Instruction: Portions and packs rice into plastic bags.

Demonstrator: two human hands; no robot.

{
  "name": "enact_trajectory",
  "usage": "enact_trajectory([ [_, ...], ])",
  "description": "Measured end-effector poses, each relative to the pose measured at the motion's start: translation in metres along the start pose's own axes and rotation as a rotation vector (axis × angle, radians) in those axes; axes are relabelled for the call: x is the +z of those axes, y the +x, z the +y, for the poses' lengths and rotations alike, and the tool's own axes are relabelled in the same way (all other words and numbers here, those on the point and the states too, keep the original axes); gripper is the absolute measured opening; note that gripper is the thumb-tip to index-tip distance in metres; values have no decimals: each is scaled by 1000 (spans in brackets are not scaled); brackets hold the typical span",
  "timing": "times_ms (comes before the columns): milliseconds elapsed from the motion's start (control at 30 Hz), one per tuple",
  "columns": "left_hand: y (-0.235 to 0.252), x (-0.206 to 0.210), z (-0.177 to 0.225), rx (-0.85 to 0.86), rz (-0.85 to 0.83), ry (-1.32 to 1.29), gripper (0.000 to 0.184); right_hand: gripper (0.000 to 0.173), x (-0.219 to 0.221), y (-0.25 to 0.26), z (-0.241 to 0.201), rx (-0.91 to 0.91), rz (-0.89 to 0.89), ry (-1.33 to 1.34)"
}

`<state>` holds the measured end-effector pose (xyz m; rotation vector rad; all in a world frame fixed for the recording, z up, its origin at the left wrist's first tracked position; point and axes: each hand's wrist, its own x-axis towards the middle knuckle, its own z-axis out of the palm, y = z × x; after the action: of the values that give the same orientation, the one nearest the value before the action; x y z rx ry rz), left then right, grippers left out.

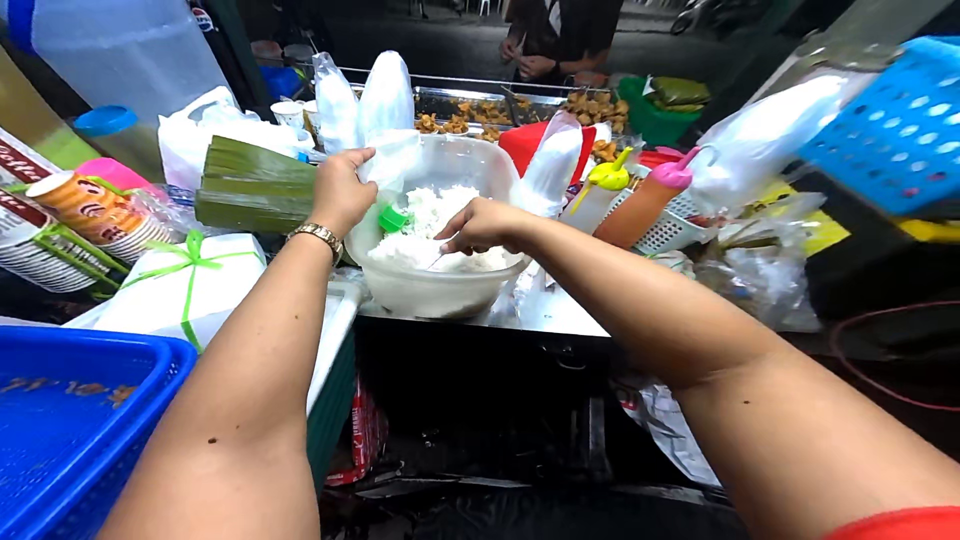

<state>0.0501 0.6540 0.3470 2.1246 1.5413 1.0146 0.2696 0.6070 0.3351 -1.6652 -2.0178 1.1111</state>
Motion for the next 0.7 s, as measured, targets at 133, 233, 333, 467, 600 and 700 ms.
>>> enact_trajectory([
  [133, 1, -9, 1, 218, -124, 235, 46, 21, -40, -18, 4, -44, 89, 47],
  [233, -3, -8, 15, 221, -295, 262, 51, 20, -61, -36, -9, -6, 167, 20],
  [333, -7, 2, 33, 103, -424, 118, 71, 18, -69, -34, -24, 46, 268, -190],
  [467, -13, 17, 44, 50, -477, -54, 86, 24, -45, -29, -61, 94, 303, -622],
  [600, -16, 18, 44, -43, -434, -172, 57, 14, 4, -36, -91, -51, 264, -996],
  [700, -12, 10, 35, -200, -273, -419, 50, 13, 4, -53, -105, -162, 369, -1050],
])
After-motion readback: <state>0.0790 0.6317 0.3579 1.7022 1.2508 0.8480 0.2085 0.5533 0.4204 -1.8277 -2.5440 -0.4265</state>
